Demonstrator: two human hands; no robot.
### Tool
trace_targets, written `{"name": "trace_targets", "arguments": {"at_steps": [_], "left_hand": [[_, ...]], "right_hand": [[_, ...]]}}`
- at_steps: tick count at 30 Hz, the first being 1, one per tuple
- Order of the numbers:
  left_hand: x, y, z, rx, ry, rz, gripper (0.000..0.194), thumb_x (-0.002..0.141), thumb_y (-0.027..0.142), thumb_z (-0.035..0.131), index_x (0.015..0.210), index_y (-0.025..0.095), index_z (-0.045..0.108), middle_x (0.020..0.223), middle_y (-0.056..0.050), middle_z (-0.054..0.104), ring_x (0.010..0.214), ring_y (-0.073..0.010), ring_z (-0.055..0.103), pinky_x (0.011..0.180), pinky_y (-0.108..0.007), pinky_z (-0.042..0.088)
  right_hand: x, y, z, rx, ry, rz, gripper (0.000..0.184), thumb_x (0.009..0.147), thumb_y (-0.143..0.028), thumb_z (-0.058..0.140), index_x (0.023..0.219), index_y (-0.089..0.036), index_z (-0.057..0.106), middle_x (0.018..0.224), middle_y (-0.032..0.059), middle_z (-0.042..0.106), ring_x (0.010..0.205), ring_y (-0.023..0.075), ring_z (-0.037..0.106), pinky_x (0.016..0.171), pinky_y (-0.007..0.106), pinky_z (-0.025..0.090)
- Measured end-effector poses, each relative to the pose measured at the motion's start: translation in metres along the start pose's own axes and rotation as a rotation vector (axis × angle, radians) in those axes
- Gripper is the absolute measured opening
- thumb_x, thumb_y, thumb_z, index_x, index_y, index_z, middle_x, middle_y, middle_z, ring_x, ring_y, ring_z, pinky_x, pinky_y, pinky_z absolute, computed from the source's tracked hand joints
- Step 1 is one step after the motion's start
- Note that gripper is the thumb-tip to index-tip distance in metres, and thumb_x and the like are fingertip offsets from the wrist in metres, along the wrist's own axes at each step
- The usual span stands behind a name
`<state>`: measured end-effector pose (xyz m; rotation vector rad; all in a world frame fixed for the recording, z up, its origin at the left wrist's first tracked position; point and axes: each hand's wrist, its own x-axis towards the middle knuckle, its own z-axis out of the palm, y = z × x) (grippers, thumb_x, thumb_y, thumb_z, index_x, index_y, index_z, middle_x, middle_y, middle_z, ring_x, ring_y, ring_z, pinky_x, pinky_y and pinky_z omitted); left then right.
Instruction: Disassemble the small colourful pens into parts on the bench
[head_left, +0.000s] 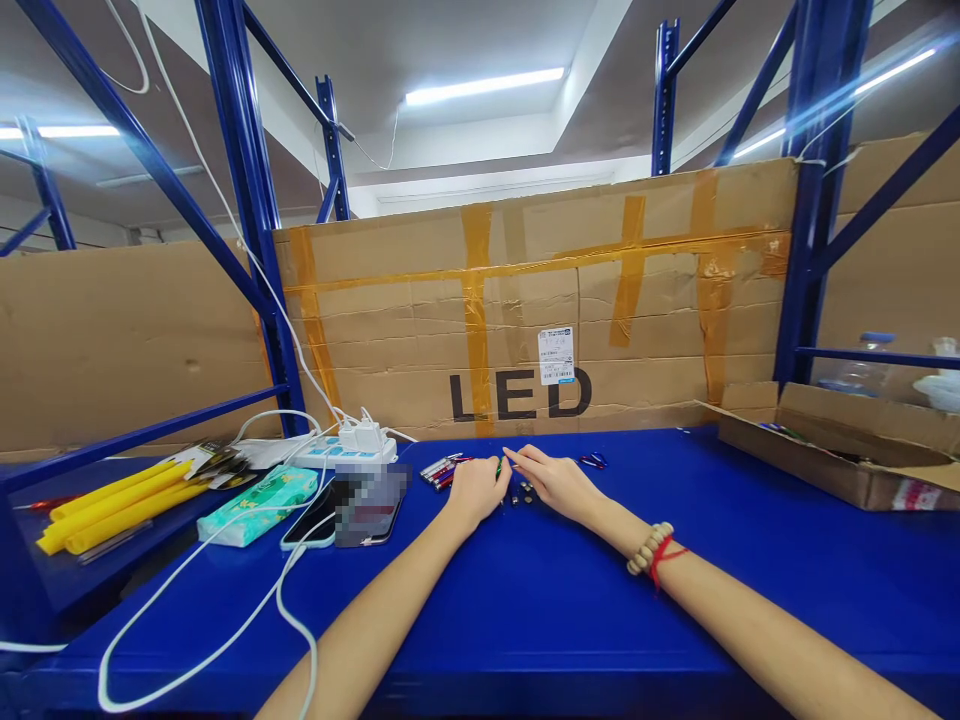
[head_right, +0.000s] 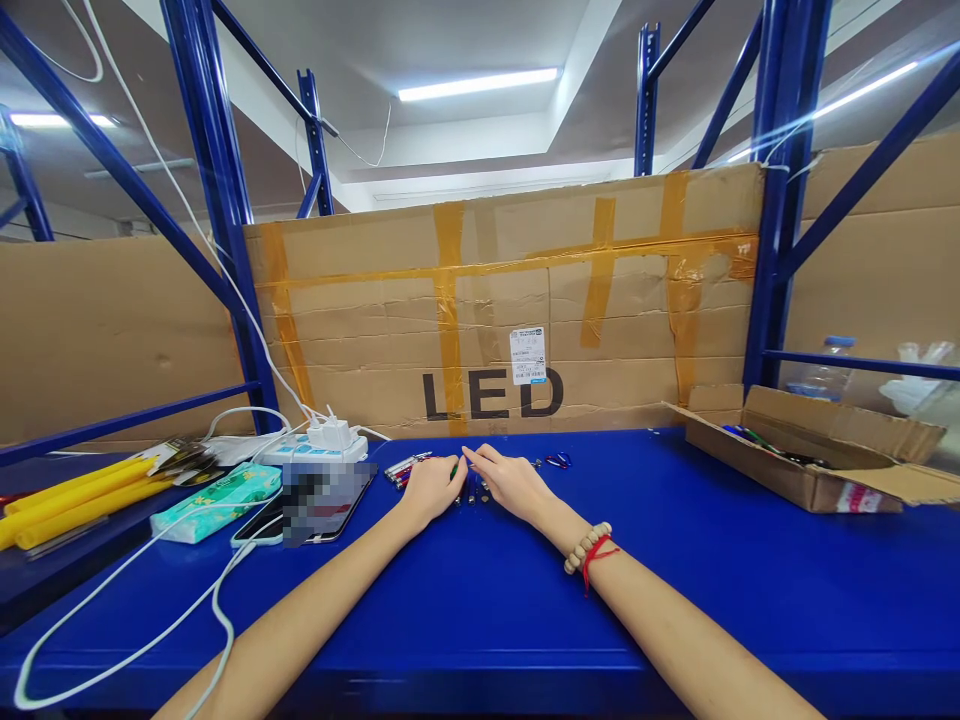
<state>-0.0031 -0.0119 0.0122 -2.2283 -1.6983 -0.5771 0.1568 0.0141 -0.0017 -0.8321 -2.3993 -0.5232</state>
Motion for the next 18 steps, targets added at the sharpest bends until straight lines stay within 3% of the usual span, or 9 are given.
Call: {"name": "trace_targets", "arguments": {"at_steps": [18], "left_hand": [[0.0005,-0.0002,0.001,0.006,0.006,0.005,0.039,0.088,0.031,0.026,0.078,0.014,0.06,0.079,-0.011,0.067,0.076,-0.0224,0.064,0.065,-0.03,0.044]], "right_hand": [[-0.0001,0.001,-0.0002,0.027,-0.033,0.014,0.045,0.088,-0.013,0.033,0.132,-0.024,0.035,0.104,0.0065,0.055,0.072,0.0127,0.059,0.055,0.021,0.045]]}}
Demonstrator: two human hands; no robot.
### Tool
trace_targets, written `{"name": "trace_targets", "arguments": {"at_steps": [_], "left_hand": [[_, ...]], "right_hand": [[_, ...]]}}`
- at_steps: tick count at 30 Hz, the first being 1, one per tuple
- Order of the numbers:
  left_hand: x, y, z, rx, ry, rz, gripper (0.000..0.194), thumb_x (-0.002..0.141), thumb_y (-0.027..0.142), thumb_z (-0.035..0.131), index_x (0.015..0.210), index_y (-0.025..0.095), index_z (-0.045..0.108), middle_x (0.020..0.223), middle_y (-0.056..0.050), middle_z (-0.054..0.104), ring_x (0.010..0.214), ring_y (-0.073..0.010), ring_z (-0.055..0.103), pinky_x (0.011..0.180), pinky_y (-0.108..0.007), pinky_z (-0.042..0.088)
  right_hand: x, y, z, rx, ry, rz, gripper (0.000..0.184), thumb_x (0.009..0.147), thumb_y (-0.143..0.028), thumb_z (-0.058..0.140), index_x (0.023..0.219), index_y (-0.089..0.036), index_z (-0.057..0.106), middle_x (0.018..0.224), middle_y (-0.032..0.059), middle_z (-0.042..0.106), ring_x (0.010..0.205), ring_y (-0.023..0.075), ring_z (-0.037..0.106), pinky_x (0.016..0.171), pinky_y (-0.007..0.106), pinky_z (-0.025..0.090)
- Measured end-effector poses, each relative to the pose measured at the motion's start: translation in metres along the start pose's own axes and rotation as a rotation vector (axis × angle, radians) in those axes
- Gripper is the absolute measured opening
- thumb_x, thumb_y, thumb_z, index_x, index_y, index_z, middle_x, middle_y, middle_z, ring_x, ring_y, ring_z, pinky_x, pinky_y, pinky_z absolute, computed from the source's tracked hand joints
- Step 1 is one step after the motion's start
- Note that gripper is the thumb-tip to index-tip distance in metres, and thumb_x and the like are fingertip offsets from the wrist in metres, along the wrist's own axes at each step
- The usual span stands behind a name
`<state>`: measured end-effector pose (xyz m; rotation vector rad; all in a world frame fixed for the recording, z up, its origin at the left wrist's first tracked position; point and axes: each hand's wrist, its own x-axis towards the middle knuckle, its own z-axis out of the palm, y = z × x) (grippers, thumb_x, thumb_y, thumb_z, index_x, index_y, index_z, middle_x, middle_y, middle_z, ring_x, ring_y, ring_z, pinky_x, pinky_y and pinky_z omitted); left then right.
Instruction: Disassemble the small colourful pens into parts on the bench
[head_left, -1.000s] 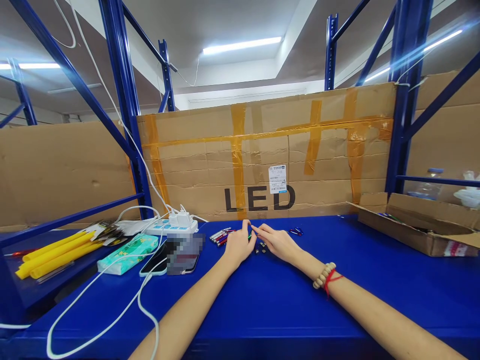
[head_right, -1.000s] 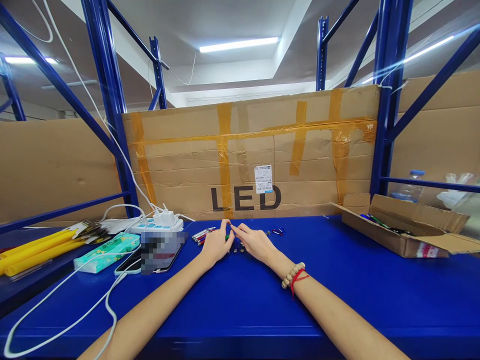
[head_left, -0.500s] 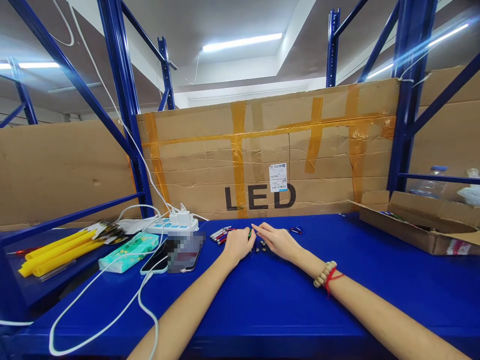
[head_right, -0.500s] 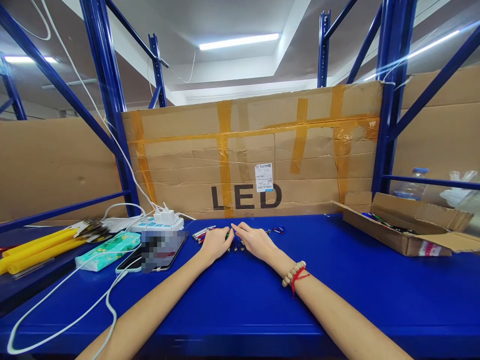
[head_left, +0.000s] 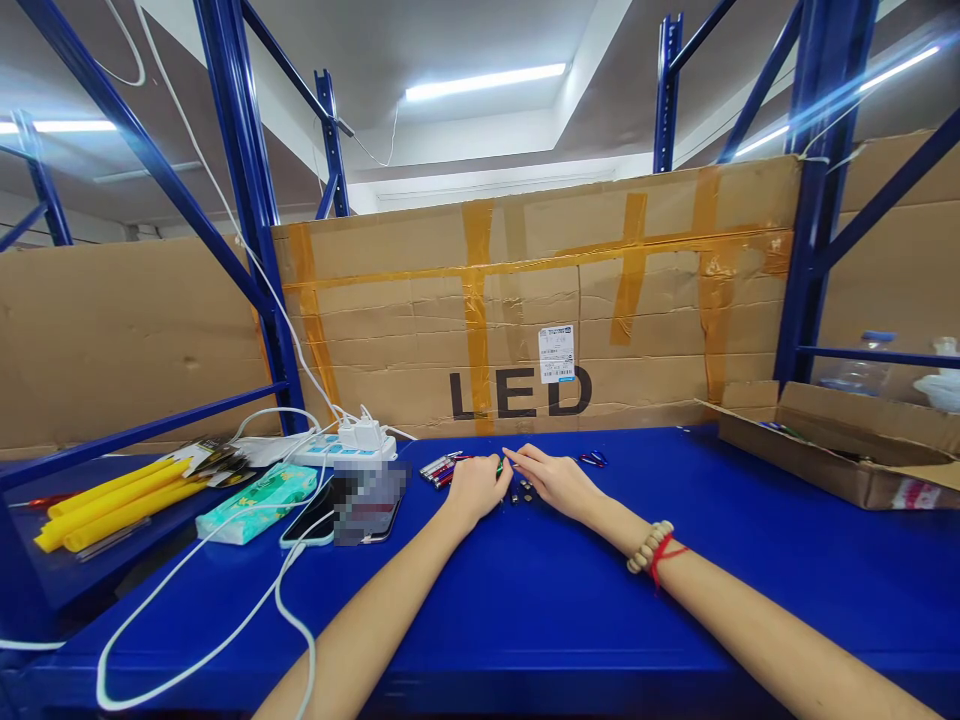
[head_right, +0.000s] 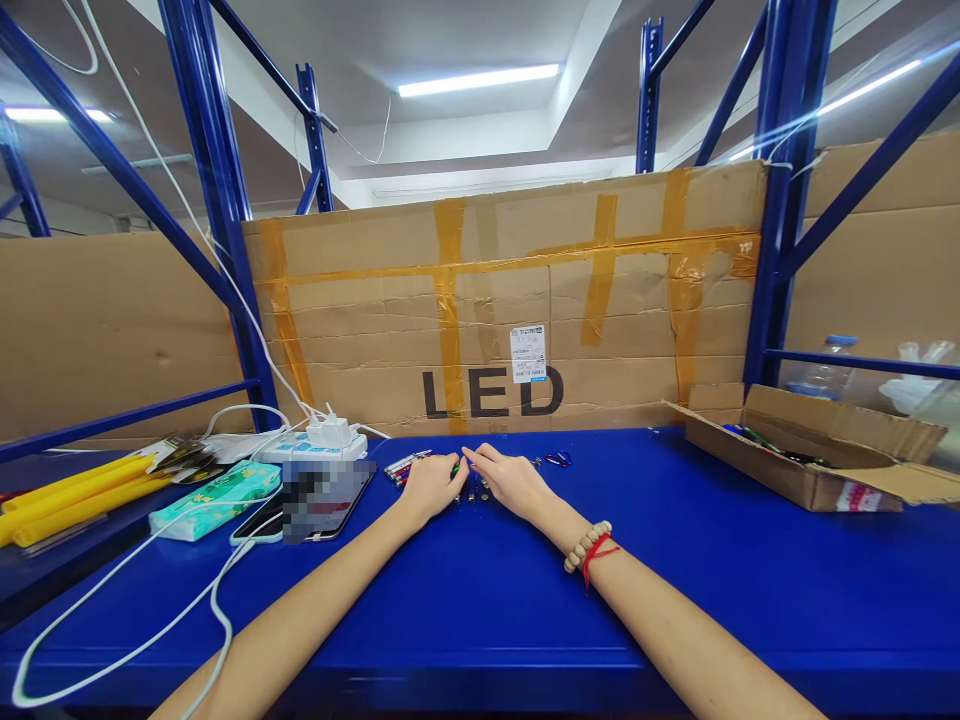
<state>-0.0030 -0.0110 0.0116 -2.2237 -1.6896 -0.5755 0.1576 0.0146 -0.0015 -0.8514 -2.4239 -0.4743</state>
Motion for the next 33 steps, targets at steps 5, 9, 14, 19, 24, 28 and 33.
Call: {"name": "trace_targets", "arguments": {"at_steps": [5,9,14,19,24,28,33], "left_hand": [[-0.0002,-0.0004,0.0,0.007,0.007,0.016,0.041,0.088,0.032,0.024,0.079,0.015,0.059,0.079,-0.011,0.067,0.075,-0.0224,0.064,0.064,-0.031,0.044],[-0.0008,-0.0001,-0.0012,0.022,-0.011,-0.004,0.041,0.088,0.033,0.024,0.081,0.014,0.06,0.078,-0.01,0.067,0.076,-0.0216,0.063,0.065,-0.03,0.044],[-0.0009,0.0003,-0.0018,0.032,-0.022,-0.004,0.04,0.088,0.033,0.024,0.082,0.015,0.06,0.079,-0.01,0.067,0.077,-0.0218,0.063,0.066,-0.03,0.044],[-0.0003,0.0,-0.0013,0.038,-0.01,0.006,0.04,0.088,0.033,0.024,0.082,0.016,0.06,0.08,-0.01,0.067,0.076,-0.0225,0.063,0.064,-0.031,0.044],[-0.0004,-0.0001,-0.0009,0.045,-0.011,0.001,0.04,0.088,0.033,0.025,0.082,0.015,0.06,0.08,-0.01,0.068,0.076,-0.0217,0.064,0.064,-0.029,0.043],[-0.0008,-0.0002,-0.0012,0.042,-0.004,0.007,0.039,0.088,0.032,0.024,0.083,0.016,0.06,0.08,-0.009,0.068,0.076,-0.0223,0.063,0.064,-0.031,0.044],[-0.0007,0.0001,-0.0017,0.033,-0.012,-0.001,0.04,0.088,0.033,0.024,0.083,0.016,0.06,0.08,-0.01,0.068,0.076,-0.0232,0.063,0.064,-0.031,0.044]], "right_hand": [[0.0009,-0.0009,-0.0009,-0.005,-0.001,0.017,0.041,0.09,-0.018,0.032,0.13,-0.023,0.037,0.102,0.0063,0.056,0.071,0.0132,0.06,0.056,0.022,0.046],[0.0012,-0.002,-0.002,-0.004,-0.001,0.026,0.039,0.091,-0.02,0.032,0.129,-0.022,0.04,0.102,0.0063,0.056,0.072,0.0137,0.06,0.057,0.023,0.046],[0.001,-0.0037,-0.0037,0.032,0.026,0.005,0.038,0.092,-0.025,0.029,0.128,-0.023,0.041,0.098,0.0065,0.057,0.074,0.0144,0.06,0.059,0.024,0.047],[0.0006,-0.004,-0.0045,0.036,0.022,0.008,0.037,0.093,-0.027,0.027,0.126,-0.022,0.044,0.098,0.0066,0.057,0.076,0.0148,0.06,0.061,0.024,0.048],[0.0006,-0.0044,-0.0052,0.025,0.002,0.014,0.037,0.092,-0.026,0.028,0.125,-0.021,0.044,0.098,0.0064,0.057,0.077,0.0149,0.06,0.062,0.024,0.048],[0.0006,-0.005,-0.0059,0.021,-0.005,0.021,0.036,0.092,-0.026,0.028,0.124,-0.02,0.045,0.099,0.0069,0.057,0.077,0.0154,0.06,0.062,0.025,0.048],[0.0008,-0.0049,-0.0059,0.031,-0.003,0.02,0.036,0.093,-0.027,0.027,0.123,-0.02,0.046,0.098,0.0067,0.057,0.076,0.0151,0.06,0.061,0.025,0.048]]}}
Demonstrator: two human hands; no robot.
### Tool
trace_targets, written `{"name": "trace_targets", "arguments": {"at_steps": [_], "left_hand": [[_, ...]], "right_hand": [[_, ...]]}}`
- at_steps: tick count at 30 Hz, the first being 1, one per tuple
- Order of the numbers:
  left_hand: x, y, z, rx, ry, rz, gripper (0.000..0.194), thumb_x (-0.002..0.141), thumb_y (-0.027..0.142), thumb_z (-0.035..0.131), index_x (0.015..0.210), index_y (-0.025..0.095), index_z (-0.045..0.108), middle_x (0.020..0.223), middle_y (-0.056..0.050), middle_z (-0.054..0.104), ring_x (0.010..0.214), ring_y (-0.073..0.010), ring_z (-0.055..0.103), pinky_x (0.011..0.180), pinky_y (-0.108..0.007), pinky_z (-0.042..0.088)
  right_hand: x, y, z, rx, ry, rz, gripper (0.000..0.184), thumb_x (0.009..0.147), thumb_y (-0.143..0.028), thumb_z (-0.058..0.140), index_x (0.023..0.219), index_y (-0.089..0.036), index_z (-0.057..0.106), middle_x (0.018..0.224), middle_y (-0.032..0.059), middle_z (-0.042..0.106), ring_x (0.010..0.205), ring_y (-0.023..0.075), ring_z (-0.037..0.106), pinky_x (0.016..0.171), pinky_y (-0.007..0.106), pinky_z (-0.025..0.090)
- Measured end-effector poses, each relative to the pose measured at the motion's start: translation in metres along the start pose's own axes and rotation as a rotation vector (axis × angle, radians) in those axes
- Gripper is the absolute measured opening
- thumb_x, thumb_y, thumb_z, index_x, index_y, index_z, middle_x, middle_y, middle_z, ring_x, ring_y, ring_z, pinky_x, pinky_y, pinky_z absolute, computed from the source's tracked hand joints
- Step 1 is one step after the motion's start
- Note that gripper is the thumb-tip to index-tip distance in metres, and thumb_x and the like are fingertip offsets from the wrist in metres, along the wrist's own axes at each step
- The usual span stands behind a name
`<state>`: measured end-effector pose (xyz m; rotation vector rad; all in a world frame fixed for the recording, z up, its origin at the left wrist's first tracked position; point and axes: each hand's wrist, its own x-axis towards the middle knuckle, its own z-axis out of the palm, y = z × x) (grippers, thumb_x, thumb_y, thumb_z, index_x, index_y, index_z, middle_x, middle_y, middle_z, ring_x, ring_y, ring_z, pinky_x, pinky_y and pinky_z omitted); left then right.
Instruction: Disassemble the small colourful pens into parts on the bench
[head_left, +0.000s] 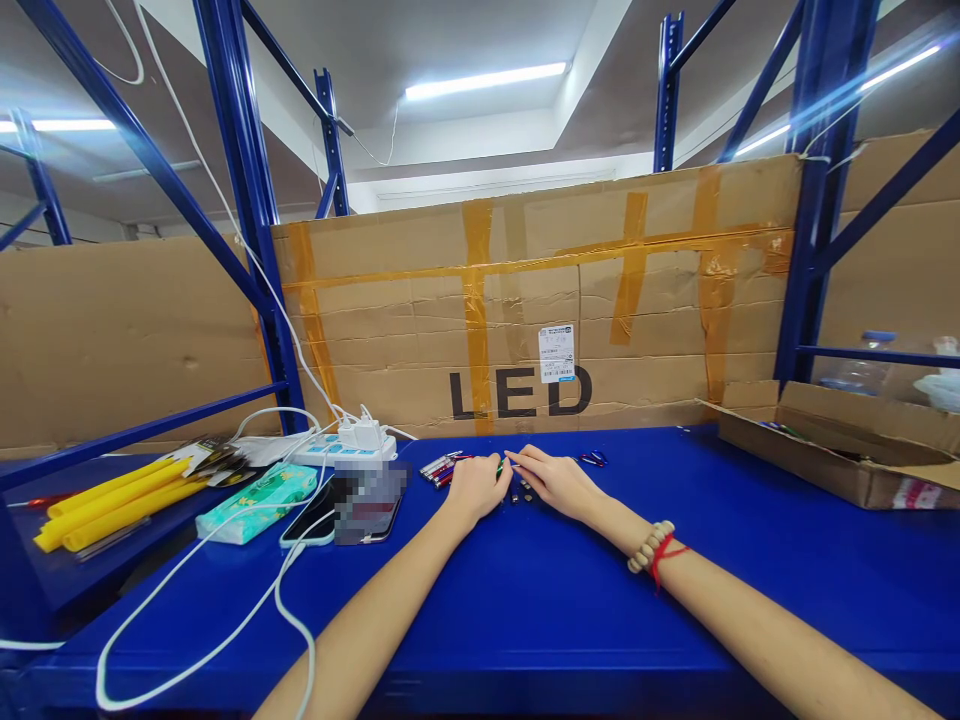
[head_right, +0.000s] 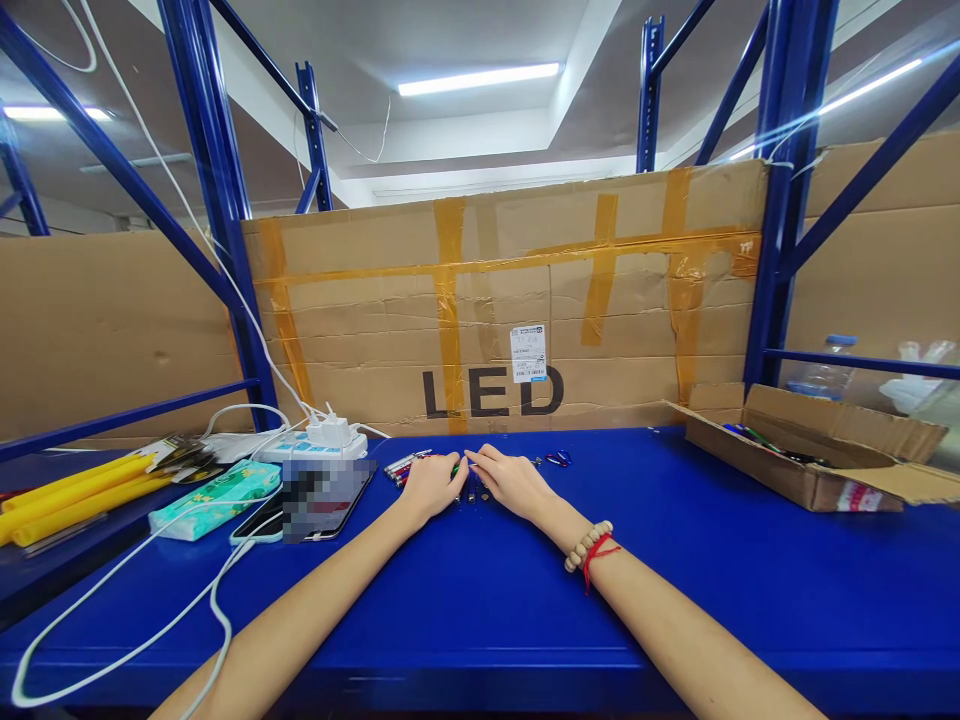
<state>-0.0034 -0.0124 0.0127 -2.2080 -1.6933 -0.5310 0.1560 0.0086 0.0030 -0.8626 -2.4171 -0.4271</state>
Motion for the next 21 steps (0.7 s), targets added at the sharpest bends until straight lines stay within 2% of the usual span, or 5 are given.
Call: {"name": "trace_targets", "arguments": {"at_steps": [21], "left_hand": [[-0.0001,-0.0003,0.0002,0.007,-0.016,0.0,0.041,0.088,0.033,0.023,0.085,0.016,0.06,0.082,-0.01,0.067,0.078,-0.023,0.063,0.065,-0.031,0.044]], "right_hand": [[0.0,0.0019,0.0019,-0.005,-0.009,-0.008,0.038,0.093,-0.029,0.024,0.123,-0.02,0.046,0.098,0.0068,0.057,0.077,0.0156,0.06,0.06,0.025,0.048]]}}
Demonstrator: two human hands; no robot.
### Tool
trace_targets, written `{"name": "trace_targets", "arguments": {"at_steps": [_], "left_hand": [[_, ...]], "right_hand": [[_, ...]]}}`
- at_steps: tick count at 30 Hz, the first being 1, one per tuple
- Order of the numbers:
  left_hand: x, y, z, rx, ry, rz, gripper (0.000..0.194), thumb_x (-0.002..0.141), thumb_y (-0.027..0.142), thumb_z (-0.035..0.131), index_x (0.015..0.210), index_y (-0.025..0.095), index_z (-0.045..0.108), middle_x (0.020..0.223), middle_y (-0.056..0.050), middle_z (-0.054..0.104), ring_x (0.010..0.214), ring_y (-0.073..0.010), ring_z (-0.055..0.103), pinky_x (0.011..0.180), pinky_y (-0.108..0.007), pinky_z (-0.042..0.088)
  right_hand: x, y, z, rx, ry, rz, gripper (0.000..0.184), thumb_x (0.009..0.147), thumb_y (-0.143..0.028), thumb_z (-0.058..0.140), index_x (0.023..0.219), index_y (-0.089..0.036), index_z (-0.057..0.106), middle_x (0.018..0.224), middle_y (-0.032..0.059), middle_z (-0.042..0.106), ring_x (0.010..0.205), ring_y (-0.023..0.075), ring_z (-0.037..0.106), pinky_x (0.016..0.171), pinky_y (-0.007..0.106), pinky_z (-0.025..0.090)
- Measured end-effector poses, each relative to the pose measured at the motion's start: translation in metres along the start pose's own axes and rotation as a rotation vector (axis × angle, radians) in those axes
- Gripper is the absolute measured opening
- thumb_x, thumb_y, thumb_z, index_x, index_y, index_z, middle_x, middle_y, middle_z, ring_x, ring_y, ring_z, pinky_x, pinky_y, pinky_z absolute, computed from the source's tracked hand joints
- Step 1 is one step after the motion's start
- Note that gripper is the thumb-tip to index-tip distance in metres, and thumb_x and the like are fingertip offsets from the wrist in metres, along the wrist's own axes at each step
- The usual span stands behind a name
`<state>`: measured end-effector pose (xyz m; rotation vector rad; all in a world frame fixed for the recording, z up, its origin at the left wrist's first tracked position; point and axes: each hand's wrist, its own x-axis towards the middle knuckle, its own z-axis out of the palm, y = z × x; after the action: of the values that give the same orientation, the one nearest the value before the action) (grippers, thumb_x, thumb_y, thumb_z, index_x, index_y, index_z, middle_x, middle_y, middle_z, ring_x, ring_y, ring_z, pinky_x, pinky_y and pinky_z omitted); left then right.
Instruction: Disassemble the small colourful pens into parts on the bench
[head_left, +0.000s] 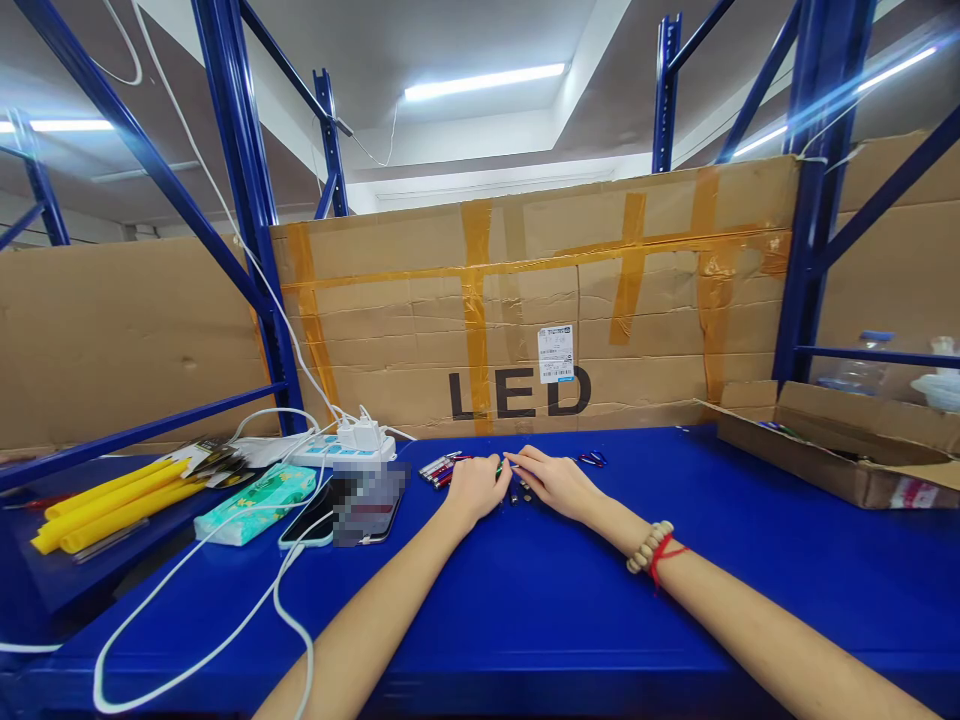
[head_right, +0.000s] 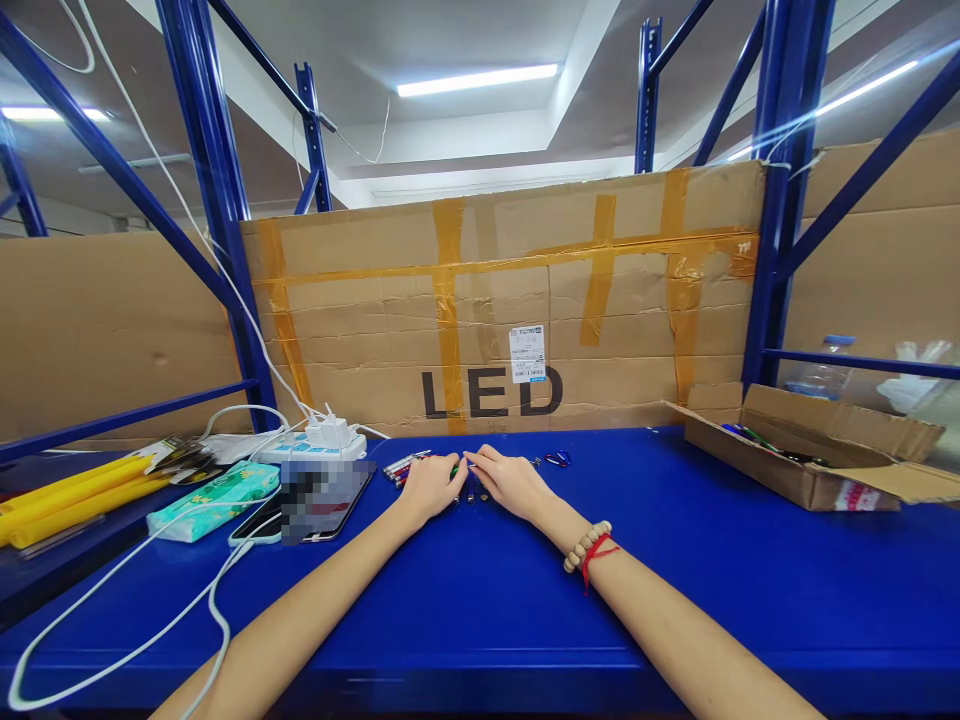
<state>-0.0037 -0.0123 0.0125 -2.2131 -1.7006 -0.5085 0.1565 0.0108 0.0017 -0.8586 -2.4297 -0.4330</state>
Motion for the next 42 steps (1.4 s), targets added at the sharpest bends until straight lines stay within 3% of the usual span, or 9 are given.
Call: {"name": "trace_targets", "arguments": {"at_steps": [42], "left_hand": [[0.0006,0.0004,0.0005,0.009,-0.01,0.007,0.04,0.088,0.032,0.023,0.083,0.016,0.059,0.081,-0.01,0.067,0.078,-0.0225,0.063,0.065,-0.031,0.043]], "right_hand": [[-0.0004,-0.0015,-0.0013,0.015,-0.009,0.01,0.037,0.093,-0.028,0.026,0.122,-0.02,0.046,0.098,0.0067,0.057,0.077,0.0165,0.06,0.06,0.026,0.047]]}}
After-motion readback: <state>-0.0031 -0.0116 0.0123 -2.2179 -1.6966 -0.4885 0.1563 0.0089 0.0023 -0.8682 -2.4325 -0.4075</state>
